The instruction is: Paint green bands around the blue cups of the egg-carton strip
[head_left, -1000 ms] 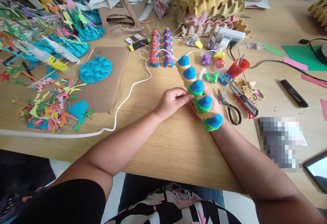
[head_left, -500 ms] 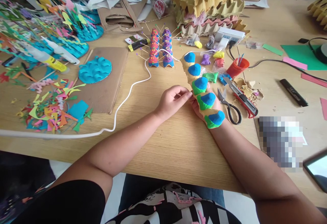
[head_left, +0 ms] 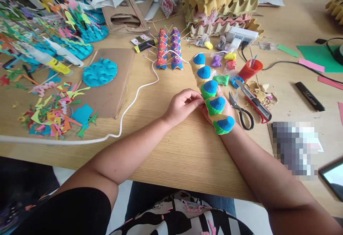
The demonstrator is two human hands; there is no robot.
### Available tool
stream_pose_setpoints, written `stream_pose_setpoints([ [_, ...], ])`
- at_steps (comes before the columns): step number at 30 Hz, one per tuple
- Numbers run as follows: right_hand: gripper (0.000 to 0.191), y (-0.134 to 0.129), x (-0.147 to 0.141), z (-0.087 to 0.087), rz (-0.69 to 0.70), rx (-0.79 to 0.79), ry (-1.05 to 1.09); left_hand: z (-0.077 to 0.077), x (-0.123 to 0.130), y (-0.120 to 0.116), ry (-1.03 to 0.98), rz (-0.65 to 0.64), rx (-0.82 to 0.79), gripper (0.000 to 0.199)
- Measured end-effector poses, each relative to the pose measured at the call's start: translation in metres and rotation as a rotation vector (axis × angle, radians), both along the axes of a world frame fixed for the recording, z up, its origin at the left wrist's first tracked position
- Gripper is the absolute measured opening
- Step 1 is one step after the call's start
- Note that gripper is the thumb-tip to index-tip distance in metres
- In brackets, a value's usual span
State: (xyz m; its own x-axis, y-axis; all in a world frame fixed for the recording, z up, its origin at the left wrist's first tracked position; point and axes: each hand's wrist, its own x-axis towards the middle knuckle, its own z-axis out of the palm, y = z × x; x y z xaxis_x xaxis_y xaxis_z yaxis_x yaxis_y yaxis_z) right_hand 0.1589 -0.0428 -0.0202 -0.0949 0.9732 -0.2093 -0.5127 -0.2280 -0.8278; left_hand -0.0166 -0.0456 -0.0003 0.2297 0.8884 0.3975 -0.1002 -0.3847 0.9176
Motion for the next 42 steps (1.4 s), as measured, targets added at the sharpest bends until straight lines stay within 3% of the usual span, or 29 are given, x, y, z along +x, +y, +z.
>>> stream_pose_setpoints([
  [3,0.053,-0.003,-0.003,0.007,0.006,-0.066,0.118,0.000,0.000,0.000,-0.008,-0.005,-0.017,0.030],
  [11,0.044,-0.008,-0.011,0.025,-0.113,-0.056,0.131,-0.003,0.001,0.002,-0.022,0.066,-0.081,0.038],
  [14,0.043,-0.008,-0.011,0.025,-0.114,-0.070,0.119,-0.004,0.001,0.003,-0.048,0.115,-0.074,0.041],
  [19,0.048,-0.010,-0.011,0.023,-0.080,-0.043,0.095,0.000,0.000,0.001,-0.021,0.072,-0.097,0.047],
  [27,0.043,-0.015,-0.010,0.026,-0.020,0.010,-0.007,0.000,0.002,0.004,-0.130,-0.124,-0.247,0.047],
  [33,0.046,-0.013,-0.012,0.022,-0.013,0.056,-0.023,-0.007,0.000,0.006,-0.118,0.005,-0.199,0.030],
  [37,0.049,-0.013,-0.010,0.021,-0.014,0.059,-0.065,-0.007,0.000,0.006,-0.075,0.083,-0.159,0.033],
  [42,0.048,-0.015,-0.011,0.023,-0.019,0.059,-0.070,0.001,0.001,0.005,-0.133,-0.047,-0.223,0.050],
])
